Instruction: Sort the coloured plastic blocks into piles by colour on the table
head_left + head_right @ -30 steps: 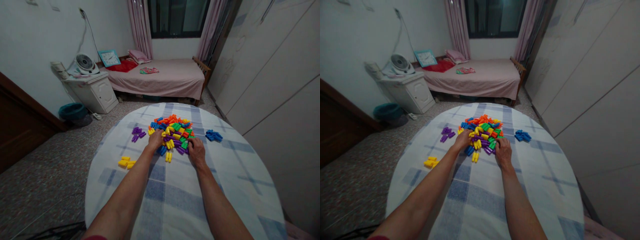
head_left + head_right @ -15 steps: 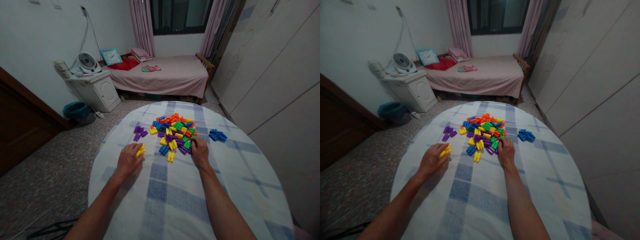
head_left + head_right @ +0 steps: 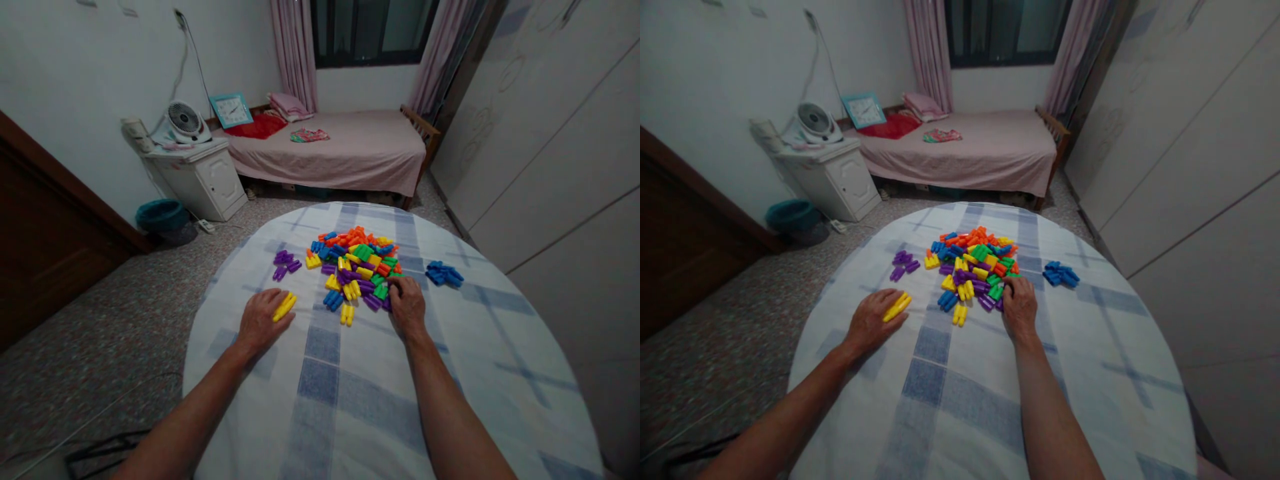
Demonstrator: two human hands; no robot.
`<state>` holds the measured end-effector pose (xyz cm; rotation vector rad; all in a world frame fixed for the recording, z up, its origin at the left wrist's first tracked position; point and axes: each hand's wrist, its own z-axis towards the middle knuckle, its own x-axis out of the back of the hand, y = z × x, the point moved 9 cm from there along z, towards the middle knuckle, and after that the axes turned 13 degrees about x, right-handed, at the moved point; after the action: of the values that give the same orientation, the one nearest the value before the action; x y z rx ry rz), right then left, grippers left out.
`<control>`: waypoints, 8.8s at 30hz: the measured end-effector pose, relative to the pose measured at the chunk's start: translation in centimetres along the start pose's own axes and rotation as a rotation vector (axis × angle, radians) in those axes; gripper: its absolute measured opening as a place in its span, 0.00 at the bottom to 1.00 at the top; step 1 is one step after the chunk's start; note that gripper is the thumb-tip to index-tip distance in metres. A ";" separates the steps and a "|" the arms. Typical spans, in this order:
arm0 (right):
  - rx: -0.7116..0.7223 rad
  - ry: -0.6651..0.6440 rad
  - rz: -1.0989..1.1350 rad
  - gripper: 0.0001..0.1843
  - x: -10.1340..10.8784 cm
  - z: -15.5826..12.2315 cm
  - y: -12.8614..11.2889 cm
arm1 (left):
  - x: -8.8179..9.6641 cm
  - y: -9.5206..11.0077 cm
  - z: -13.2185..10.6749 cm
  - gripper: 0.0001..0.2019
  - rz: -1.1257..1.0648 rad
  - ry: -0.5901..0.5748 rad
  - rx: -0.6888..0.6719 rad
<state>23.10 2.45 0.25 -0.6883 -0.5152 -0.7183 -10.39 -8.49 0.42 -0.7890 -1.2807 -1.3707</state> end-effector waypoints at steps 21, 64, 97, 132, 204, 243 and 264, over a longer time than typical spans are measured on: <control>0.002 -0.004 0.006 0.12 0.0 0.1 0.0 | -4.3 -0.8 17.3 0.18 -0.091 -0.007 -0.114; -0.137 0.143 -0.124 0.17 1.2 -0.6 1.6 | -3.8 13.3 9.4 0.10 -0.483 -0.196 -0.058; -0.178 0.073 -0.082 0.16 0.7 -0.5 1.8 | 3.8 -1.2 15.1 0.15 -0.276 0.229 0.476; -0.244 0.046 -0.236 0.23 0.3 -1.0 1.8 | -3.2 9.6 6.9 0.14 -0.805 0.305 0.126; -0.386 -0.444 -0.226 0.15 0.1 6.8 1.9 | -4.2 12.1 6.8 0.10 -0.800 0.236 -0.085; -0.474 -0.367 -0.699 0.23 11.5 -3.7 10.7 | -4.8 11.3 7.5 0.11 -0.766 0.226 -0.015; -0.441 -0.227 -0.423 0.33 -0.3 7.6 11.0 | -4.1 9.9 7.5 0.12 -0.715 0.355 0.092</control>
<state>29.56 14.12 0.92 -1.0970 -0.7312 -1.1779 -1.36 1.00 0.82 0.0131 -1.3770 -1.8878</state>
